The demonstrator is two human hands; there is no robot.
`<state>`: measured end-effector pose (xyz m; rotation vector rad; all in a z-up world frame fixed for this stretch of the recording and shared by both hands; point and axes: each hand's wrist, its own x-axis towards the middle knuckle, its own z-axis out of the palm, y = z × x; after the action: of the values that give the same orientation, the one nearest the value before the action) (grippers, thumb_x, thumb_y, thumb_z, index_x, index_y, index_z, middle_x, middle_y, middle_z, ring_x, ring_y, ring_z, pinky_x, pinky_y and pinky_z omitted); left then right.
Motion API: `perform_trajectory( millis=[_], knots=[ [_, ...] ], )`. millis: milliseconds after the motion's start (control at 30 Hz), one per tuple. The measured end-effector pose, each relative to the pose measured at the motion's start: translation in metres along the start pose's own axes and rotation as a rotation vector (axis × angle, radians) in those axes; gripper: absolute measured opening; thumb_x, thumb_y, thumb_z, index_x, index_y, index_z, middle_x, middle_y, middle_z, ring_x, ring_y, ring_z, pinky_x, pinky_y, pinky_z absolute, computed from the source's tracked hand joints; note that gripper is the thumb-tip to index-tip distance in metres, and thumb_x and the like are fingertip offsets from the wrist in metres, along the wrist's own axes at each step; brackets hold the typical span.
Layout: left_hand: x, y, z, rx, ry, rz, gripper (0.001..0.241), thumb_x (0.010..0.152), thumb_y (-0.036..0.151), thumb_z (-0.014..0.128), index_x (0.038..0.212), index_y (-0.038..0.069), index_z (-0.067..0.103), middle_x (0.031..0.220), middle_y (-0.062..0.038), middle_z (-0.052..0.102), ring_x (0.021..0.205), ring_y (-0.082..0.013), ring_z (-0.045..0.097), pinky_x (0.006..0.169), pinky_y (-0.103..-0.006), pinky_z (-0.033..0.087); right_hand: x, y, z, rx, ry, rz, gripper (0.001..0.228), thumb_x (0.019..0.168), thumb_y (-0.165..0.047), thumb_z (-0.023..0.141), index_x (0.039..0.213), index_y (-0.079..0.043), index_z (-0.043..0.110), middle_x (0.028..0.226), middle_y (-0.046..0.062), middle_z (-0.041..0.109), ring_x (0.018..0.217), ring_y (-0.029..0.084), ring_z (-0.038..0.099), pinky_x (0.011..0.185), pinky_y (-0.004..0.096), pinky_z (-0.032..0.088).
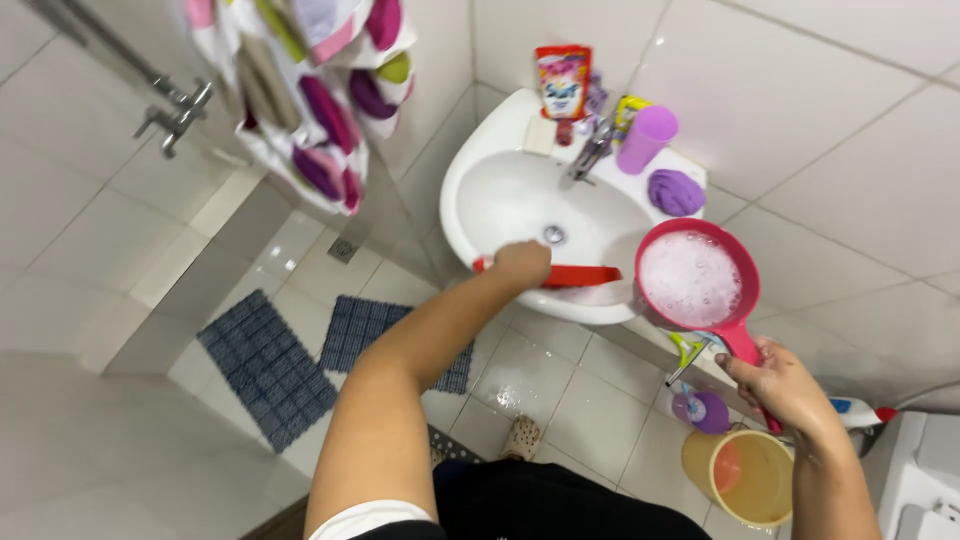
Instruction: Cleaning the bathroom tiles and sink area using a brush and water.
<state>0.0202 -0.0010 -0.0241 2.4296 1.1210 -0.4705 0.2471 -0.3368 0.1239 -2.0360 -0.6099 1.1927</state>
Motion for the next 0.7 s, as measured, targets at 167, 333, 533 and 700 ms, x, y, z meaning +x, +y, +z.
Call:
perform_trajectory(
  millis=[167, 333, 533, 700],
  knots=[
    [0.012, -0.077, -0.018, 0.065, 0.268, -0.256, 0.024, 0.097, 0.011, 0.058, 0.106, 0.012, 0.080, 0.106, -0.013, 0.079, 0.097, -0.0269, 0.078, 0.077, -0.0392, 0.064, 0.004, 0.013, 0.009, -0.095, -0.020, -0.044, 0.023, 0.091, -0.018, 0.071, 0.090, -0.002, 0.055, 0.055, 0.003, 0.042, 0.043, 0.014, 0.035, 0.041, 0.034, 0.028],
    [-0.071, -0.031, -0.007, 0.024, 0.246, -0.024, 0.023, 0.092, 0.016, 0.061, 0.104, 0.010, 0.079, 0.106, -0.014, 0.077, 0.097, -0.0289, 0.076, 0.079, -0.0430, 0.061, 0.012, 0.007, 0.030, -0.129, -0.113, -0.097, 0.020, 0.089, -0.017, 0.071, 0.093, -0.004, 0.055, 0.056, 0.001, 0.043, 0.044, 0.013, 0.035, 0.041, 0.033, 0.028],
    [-0.189, -0.086, 0.040, -0.451, 0.455, -0.144, 0.027, 0.093, 0.025, 0.057, 0.103, 0.011, 0.077, 0.100, -0.017, 0.076, 0.092, -0.0379, 0.074, 0.078, -0.0508, 0.058, -0.015, -0.025, 0.085, -0.214, -0.138, -0.112, 0.021, 0.092, -0.017, 0.070, 0.094, -0.002, 0.056, 0.058, 0.001, 0.045, 0.046, 0.012, 0.036, 0.043, 0.032, 0.029],
    [-0.259, -0.202, 0.147, -0.831, 0.646, -0.524, 0.037, 0.099, 0.039, 0.051, 0.104, 0.011, 0.075, 0.100, -0.021, 0.074, 0.094, -0.0440, 0.070, 0.083, -0.0542, 0.055, -0.037, -0.042, 0.138, -0.168, -0.201, -0.097, 0.017, 0.089, -0.013, 0.070, 0.097, -0.004, 0.057, 0.059, 0.000, 0.044, 0.046, 0.011, 0.035, 0.043, 0.031, 0.027]
  ],
)
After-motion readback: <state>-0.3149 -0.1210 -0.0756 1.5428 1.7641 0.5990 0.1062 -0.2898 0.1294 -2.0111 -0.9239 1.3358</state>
